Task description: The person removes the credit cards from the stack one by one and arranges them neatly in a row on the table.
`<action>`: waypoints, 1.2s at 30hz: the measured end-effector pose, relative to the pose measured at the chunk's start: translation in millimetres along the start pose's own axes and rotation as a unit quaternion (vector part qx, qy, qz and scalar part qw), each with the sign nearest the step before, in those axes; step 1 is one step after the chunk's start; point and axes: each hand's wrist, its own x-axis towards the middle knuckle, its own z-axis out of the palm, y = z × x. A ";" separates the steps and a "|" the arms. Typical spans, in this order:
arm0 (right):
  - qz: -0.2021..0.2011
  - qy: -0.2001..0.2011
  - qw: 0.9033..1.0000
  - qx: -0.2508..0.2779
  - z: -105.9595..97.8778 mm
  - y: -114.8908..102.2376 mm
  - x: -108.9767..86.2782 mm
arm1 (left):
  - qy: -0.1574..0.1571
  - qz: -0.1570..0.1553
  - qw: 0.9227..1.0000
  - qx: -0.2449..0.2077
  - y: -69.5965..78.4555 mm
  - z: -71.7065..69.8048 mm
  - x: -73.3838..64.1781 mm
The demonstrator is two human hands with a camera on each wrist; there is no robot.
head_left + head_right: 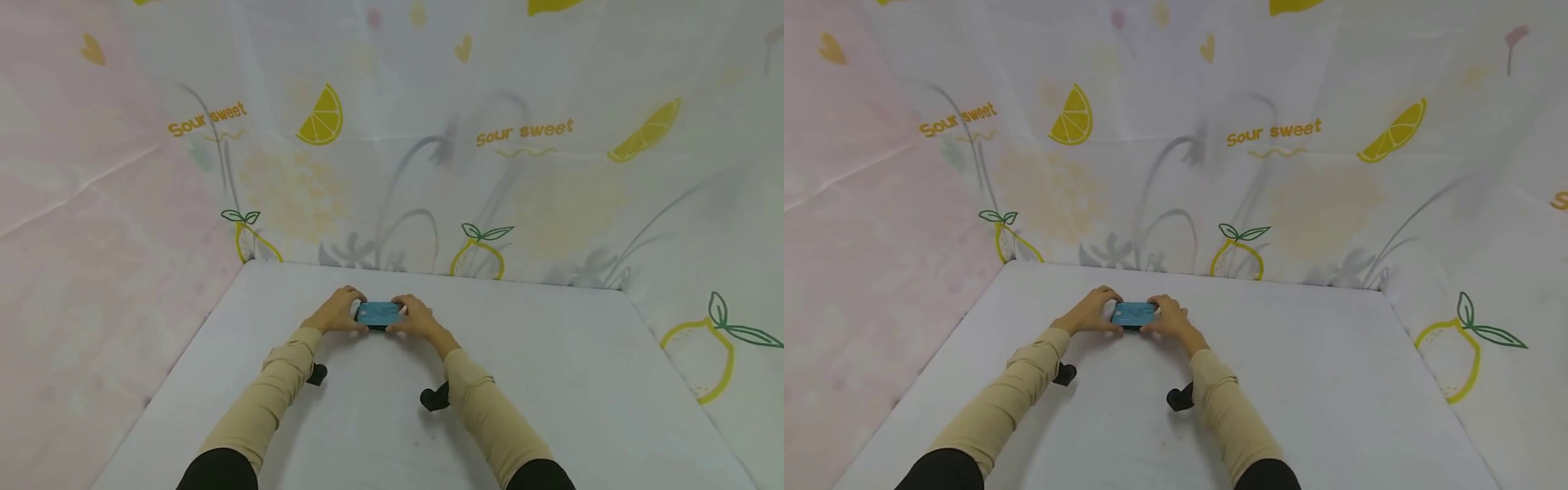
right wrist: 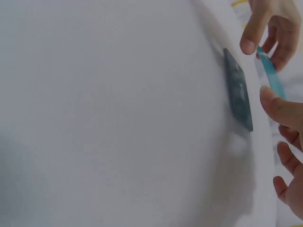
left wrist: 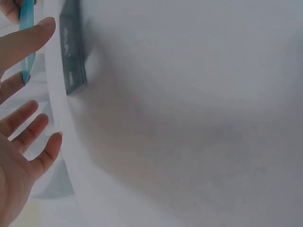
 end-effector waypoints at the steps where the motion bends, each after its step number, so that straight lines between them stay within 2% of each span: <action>1: -0.004 0.001 1.000 0.006 -3.7 2.1 -2.3 | 0.004 0.004 1.000 -0.008 3.9 -0.9 1.1; 6: -0.026 0.011 0.999 0.024 -25.2 9.6 -16.6 | 0.023 0.032 0.999 -0.029 23.4 -1.7 8.5; 15: -0.058 0.019 0.998 0.014 -62.7 21.7 -45.2 | 0.043 0.049 0.995 -0.074 51.0 8.8 23.3; 21: -0.053 0.029 0.998 0.016 -77.0 35.3 -69.3 | 0.065 0.070 0.991 -0.094 72.9 24.6 23.8; 26: -0.044 0.036 0.998 0.016 -86.0 45.1 -88.5 | 0.087 0.073 0.987 -0.112 89.4 41.9 23.4; 36: -0.021 0.040 0.999 0.013 -109.6 60.8 -122.2 | 0.090 0.090 0.980 -0.155 126.4 58.3 29.6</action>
